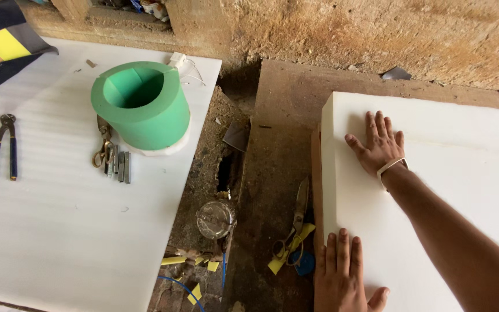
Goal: The person positions a white foam board on a wooden workbench, then uses a metal ruler and a knife to cut a strip from the foam. The person removes the cut strip and continues trimming the foam edge.
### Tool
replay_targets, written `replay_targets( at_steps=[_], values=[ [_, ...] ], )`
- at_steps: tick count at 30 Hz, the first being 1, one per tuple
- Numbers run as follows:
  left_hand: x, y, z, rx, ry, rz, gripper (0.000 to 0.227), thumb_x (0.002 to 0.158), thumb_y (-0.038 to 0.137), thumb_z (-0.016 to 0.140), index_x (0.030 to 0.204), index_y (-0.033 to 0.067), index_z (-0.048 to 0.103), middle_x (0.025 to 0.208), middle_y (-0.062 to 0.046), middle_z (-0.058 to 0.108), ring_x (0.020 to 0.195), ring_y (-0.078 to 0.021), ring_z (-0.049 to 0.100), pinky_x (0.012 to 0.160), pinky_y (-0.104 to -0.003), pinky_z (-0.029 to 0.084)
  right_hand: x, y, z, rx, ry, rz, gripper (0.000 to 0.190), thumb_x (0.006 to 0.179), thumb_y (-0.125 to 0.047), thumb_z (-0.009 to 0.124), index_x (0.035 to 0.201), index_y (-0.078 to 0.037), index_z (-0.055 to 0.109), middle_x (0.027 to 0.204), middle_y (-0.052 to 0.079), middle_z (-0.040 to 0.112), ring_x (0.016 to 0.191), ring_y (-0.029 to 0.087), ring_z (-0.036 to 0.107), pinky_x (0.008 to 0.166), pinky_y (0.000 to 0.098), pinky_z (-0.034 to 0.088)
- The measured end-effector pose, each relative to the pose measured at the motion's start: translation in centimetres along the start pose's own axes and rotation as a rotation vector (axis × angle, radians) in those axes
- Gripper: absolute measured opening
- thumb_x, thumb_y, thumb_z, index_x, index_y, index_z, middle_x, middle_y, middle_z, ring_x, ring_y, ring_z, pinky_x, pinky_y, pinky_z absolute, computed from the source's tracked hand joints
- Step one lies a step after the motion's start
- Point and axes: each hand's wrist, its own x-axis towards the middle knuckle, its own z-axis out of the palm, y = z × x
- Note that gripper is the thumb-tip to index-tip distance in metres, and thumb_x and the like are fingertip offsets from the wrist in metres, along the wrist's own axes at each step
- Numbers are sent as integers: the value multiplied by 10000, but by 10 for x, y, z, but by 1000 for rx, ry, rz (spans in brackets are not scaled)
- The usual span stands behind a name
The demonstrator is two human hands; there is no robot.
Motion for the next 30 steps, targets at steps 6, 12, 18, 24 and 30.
replay_targets(
  at_steps=[6,12,18,24,30],
  values=[
    [1,0,25,45,29,-24,948,1064,740,332,1623,-23,294,1674,-312,248,1551,-477,224,1247,-579,171,8,5,16,-51,16,-43,906,907,-796,155,1642,-273,74,1718,40,46,1580,222,-3,1254,515,-13],
    [14,-5,13,-44,-87,-9,1038,1082,812,285,1622,-73,233,1637,-375,198,1516,-532,194,1213,-630,136,6,4,12,-48,40,-80,972,872,-851,189,1639,-258,121,1707,54,117,1577,236,54,1258,515,24],
    [80,-12,0,-16,-82,-110,1069,997,816,271,1587,-70,176,1604,-405,130,1462,-539,138,1163,-641,142,19,-3,-5,-25,5,-22,1084,858,-874,315,1679,-175,198,1668,186,288,1545,359,229,1276,519,198],
    [79,-1,2,184,46,-251,1067,976,860,222,1658,43,151,1694,-272,108,1531,-442,127,1201,-542,165,96,-27,-2,-92,309,-285,1126,839,-862,558,1524,-4,313,1537,328,343,1481,532,246,1145,640,122],
    [83,-13,-7,-194,-209,-218,1033,1034,752,334,1663,-38,120,1677,-368,56,1520,-543,69,1179,-614,129,122,-14,23,-165,163,-211,809,831,-703,677,1400,-149,522,1436,250,463,1431,427,302,1178,560,122]
  ],
)
